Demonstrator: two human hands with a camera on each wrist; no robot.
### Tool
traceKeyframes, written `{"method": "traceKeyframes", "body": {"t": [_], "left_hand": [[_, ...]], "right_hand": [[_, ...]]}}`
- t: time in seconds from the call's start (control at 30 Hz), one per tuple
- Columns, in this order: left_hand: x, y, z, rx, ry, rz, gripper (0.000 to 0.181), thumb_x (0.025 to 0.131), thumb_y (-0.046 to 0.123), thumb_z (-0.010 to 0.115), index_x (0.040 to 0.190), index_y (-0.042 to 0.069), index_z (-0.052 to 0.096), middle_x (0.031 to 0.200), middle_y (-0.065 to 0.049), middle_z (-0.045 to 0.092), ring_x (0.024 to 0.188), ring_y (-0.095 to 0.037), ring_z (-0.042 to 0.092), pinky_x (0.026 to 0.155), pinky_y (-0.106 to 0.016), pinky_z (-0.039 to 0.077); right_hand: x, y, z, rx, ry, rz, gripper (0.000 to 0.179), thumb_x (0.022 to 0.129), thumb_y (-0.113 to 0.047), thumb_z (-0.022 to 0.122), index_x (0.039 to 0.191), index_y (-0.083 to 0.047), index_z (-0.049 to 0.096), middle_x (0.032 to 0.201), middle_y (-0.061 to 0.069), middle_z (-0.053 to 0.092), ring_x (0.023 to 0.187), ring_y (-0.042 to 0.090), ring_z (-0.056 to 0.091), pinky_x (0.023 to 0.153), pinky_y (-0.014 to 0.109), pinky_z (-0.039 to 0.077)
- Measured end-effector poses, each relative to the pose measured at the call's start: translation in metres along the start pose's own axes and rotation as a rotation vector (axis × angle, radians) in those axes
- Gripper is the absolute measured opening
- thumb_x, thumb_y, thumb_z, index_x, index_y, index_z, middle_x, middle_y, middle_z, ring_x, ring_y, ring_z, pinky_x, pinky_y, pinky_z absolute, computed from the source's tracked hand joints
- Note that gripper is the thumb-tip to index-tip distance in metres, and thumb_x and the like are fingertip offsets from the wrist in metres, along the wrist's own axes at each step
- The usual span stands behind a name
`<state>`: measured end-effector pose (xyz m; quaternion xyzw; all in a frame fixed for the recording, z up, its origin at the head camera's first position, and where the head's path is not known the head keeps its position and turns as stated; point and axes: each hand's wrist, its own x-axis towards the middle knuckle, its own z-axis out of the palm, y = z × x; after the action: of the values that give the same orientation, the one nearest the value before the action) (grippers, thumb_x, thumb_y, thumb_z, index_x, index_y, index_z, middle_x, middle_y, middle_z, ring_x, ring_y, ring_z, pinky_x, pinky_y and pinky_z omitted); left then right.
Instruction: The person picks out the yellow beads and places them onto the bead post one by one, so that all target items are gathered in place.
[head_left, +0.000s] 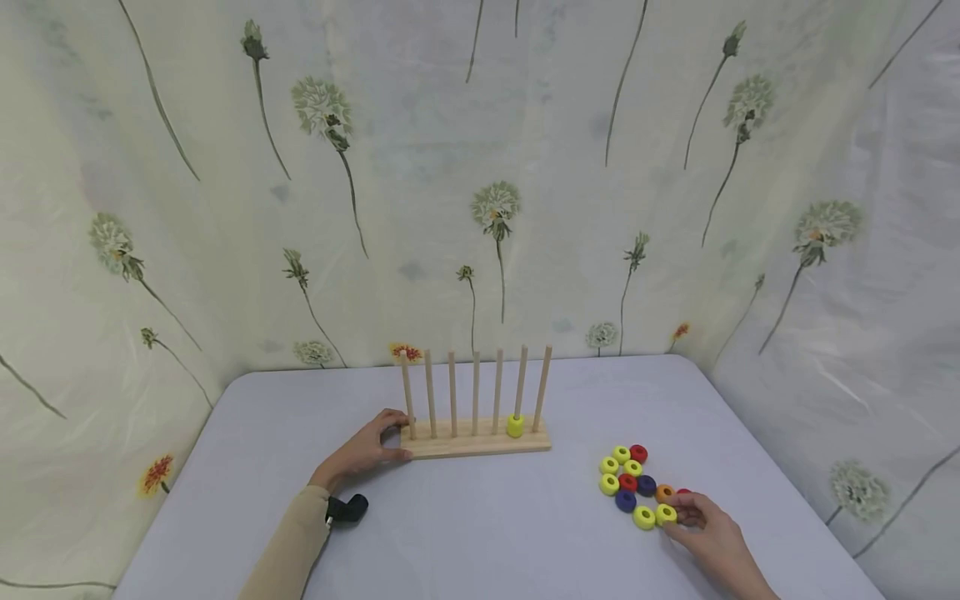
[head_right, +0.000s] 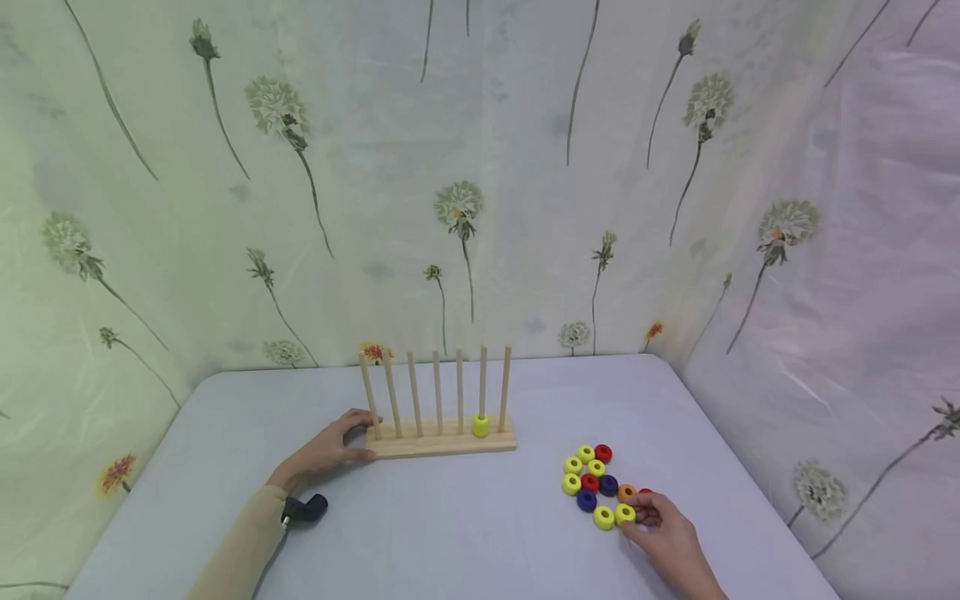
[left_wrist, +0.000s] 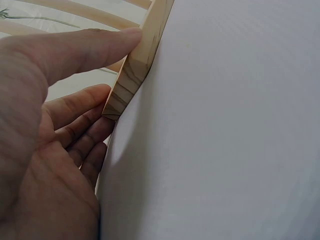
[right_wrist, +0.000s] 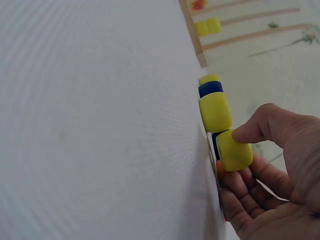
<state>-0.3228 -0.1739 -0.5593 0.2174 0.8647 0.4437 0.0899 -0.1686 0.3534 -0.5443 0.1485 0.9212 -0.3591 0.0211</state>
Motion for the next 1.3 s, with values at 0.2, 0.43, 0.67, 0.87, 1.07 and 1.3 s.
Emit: {"method": "traceKeyframes", "body": {"t": [0.2, 0.43, 0.67, 0.87, 1.07, 1.3], "left_hand": [[0.0, -0.001, 0.0, 0.004, 0.002, 0.01, 0.066, 0.078, 0.033, 0.08, 0.132, 0.005, 0.054, 0.139, -0.009, 0.046, 0.137, -0.033, 0.036, 0.114, -0.056, 0.026], [0.0, -0.001, 0.0, 0.008, 0.002, 0.01, 0.064, 0.079, 0.031, 0.08, 0.131, 0.006, 0.055, 0.138, -0.008, 0.046, 0.137, -0.033, 0.036, 0.114, -0.056, 0.026], [-0.001, 0.001, 0.0, 0.0, 0.005, 0.014, 0.063, 0.079, 0.03, 0.08, 0.131, 0.006, 0.055, 0.137, -0.008, 0.047, 0.137, -0.033, 0.036, 0.114, -0.056, 0.024], [-0.001, 0.001, 0.0, 0.016, -0.001, -0.001, 0.065, 0.079, 0.032, 0.079, 0.133, 0.006, 0.054, 0.139, -0.009, 0.046, 0.138, -0.033, 0.035, 0.114, -0.055, 0.025], [-0.001, 0.0, 0.0, 0.032, -0.01, -0.01, 0.067, 0.08, 0.035, 0.078, 0.134, 0.006, 0.052, 0.14, -0.008, 0.045, 0.138, -0.031, 0.034, 0.115, -0.054, 0.025], [-0.002, 0.001, 0.0, 0.017, -0.004, -0.005, 0.066, 0.079, 0.032, 0.079, 0.133, 0.006, 0.053, 0.139, -0.009, 0.045, 0.137, -0.033, 0.035, 0.114, -0.056, 0.025]], "right_hand": [[-0.001, -0.002, -0.002, 0.01, 0.004, -0.009, 0.052, 0.079, -0.017, 0.075, 0.121, 0.004, 0.052, 0.112, 0.02, 0.06, 0.1, 0.028, 0.058, 0.079, 0.034, 0.053], [-0.002, -0.004, -0.005, 0.012, 0.017, -0.01, 0.053, 0.08, -0.018, 0.074, 0.122, 0.005, 0.05, 0.116, 0.022, 0.059, 0.103, 0.03, 0.058, 0.082, 0.034, 0.054], [-0.001, -0.008, -0.01, 0.014, 0.029, -0.036, 0.05, 0.081, -0.016, 0.073, 0.121, 0.005, 0.05, 0.118, 0.024, 0.058, 0.105, 0.033, 0.057, 0.088, 0.042, 0.052], [0.001, -0.011, -0.016, 0.003, 0.05, -0.061, 0.049, 0.083, -0.02, 0.072, 0.12, 0.003, 0.051, 0.117, 0.021, 0.06, 0.101, 0.028, 0.058, 0.08, 0.033, 0.053], [0.003, -0.014, -0.02, -0.005, 0.068, -0.082, 0.046, 0.085, -0.023, 0.072, 0.119, 0.002, 0.053, 0.115, 0.019, 0.06, 0.1, 0.027, 0.059, 0.084, 0.039, 0.053], [0.007, -0.024, -0.025, 0.007, 0.078, -0.097, 0.046, 0.086, -0.024, 0.071, 0.12, 0.0, 0.053, 0.116, 0.018, 0.06, 0.102, 0.028, 0.058, 0.088, 0.046, 0.05]]}}
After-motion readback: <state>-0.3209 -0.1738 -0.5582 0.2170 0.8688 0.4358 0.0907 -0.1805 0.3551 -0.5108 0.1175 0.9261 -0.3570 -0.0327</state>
